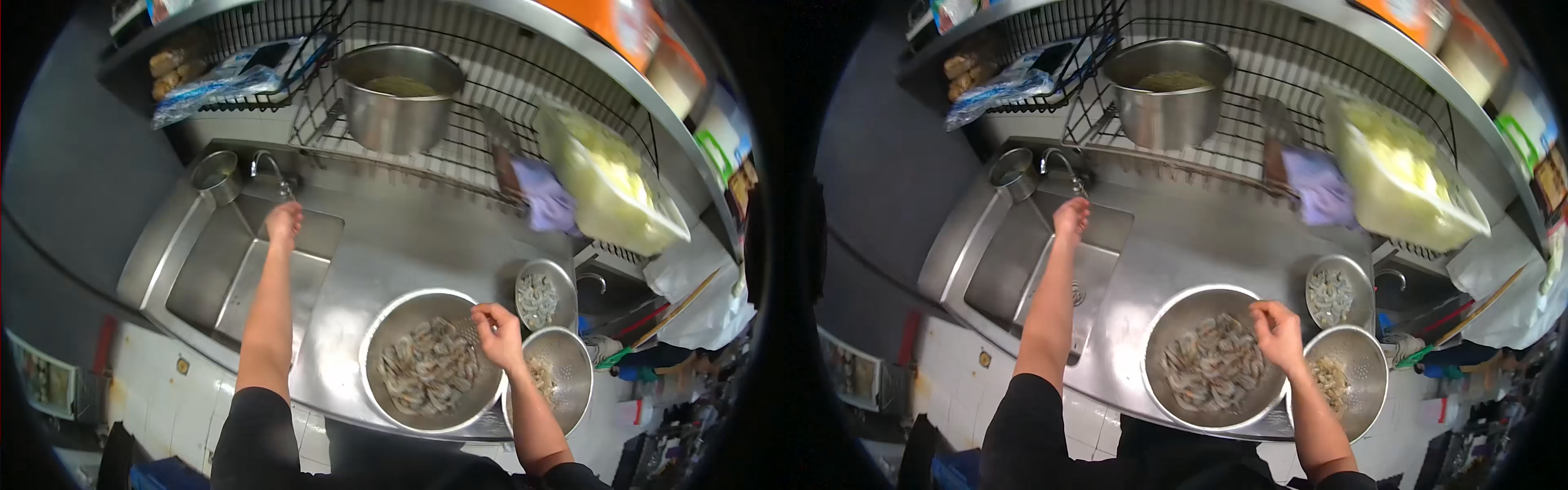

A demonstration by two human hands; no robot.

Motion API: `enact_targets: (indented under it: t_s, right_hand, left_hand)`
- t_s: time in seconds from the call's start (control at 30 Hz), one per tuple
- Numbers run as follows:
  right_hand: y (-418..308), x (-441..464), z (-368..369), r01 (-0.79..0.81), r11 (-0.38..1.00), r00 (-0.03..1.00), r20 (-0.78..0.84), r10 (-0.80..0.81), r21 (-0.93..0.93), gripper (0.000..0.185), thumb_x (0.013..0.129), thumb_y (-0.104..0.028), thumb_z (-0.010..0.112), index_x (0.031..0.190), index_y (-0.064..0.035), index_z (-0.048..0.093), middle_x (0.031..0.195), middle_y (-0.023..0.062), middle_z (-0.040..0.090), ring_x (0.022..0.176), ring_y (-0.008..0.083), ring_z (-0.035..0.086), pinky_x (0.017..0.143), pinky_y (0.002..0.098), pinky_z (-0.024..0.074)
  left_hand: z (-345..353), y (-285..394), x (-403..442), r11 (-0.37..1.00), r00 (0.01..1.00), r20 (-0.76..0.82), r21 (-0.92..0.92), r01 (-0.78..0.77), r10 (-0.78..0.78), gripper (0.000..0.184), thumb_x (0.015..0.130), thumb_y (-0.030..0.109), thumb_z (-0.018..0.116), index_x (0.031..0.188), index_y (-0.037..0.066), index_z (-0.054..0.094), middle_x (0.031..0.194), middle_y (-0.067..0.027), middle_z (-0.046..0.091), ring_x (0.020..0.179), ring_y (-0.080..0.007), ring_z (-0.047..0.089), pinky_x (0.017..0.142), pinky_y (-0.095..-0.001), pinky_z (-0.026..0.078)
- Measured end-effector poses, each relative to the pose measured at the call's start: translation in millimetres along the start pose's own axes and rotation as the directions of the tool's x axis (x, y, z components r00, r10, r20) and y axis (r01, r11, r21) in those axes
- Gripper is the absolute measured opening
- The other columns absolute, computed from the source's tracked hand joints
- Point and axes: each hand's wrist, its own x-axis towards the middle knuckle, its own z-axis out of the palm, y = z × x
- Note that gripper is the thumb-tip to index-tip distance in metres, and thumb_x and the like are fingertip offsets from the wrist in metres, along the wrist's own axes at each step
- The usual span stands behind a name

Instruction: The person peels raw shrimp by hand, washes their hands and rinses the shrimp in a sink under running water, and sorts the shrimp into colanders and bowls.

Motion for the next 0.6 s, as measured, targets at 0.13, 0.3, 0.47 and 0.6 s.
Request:
enact_targets:
  t_s: [0.13,0.3,0.47,0.6]
  right_hand:
    - [-53,45,90,-0.073,0.997,0.980,0.185,0.072,0.000,0.015,0.088,-0.006,0.059,0.100,-0.0018,0.066,0.089,0.0111,0.066,0.072,0.0173,0.062,0.065,0.0272,0.0495]
    - [-93,108,216,-0.033,0.999,0.921,0.388,0.031,0.000,0.013,0.090,-0.007,0.058,0.100,-0.0008,0.064,0.089,0.0091,0.064,0.077,0.0133,0.059,0.065,0.0271,0.0484]
    - [-97,166,343,-0.034,0.993,0.899,0.438,-0.019,0.112,0.011,0.090,-0.007,0.058,0.097,-0.0008,0.064,0.088,0.0077,0.064,0.076,0.0119,0.059,0.064,0.0261,0.0482]
    - [-114,207,405,-0.327,0.865,0.885,0.444,0.140,0.380,0.014,0.088,-0.005,0.057,0.101,0.0006,0.062,0.085,0.0069,0.064,0.074,0.0135,0.060,0.059,0.0263,0.0486]
  left_hand:
    - [-10,24,83,0.983,0.985,-0.062,-0.080,-0.165,0.161,0.015,0.086,0.010,0.054,0.087,0.006,0.068,0.076,-0.0049,0.067,0.060,-0.0117,0.057,0.049,-0.0262,0.042]
    - [-71,-69,169,0.526,0.780,0.603,0.724,-0.447,-0.167,0.017,0.083,0.013,0.057,0.077,0.004,0.069,0.072,-0.0092,0.066,0.060,-0.0200,0.058,0.059,-0.0339,0.048]
    - [-58,-37,126,0.778,0.864,0.290,0.381,-0.499,0.412,0.015,0.085,0.018,0.060,0.092,0.007,0.068,0.086,-0.0037,0.066,0.072,-0.0128,0.059,0.065,-0.0289,0.047]
    - [-69,-33,168,0.900,0.821,0.571,0.350,-0.259,0.014,0.021,0.086,0.019,0.061,0.102,0.007,0.066,0.086,-0.0047,0.066,0.075,-0.0118,0.060,0.067,-0.0269,0.046]
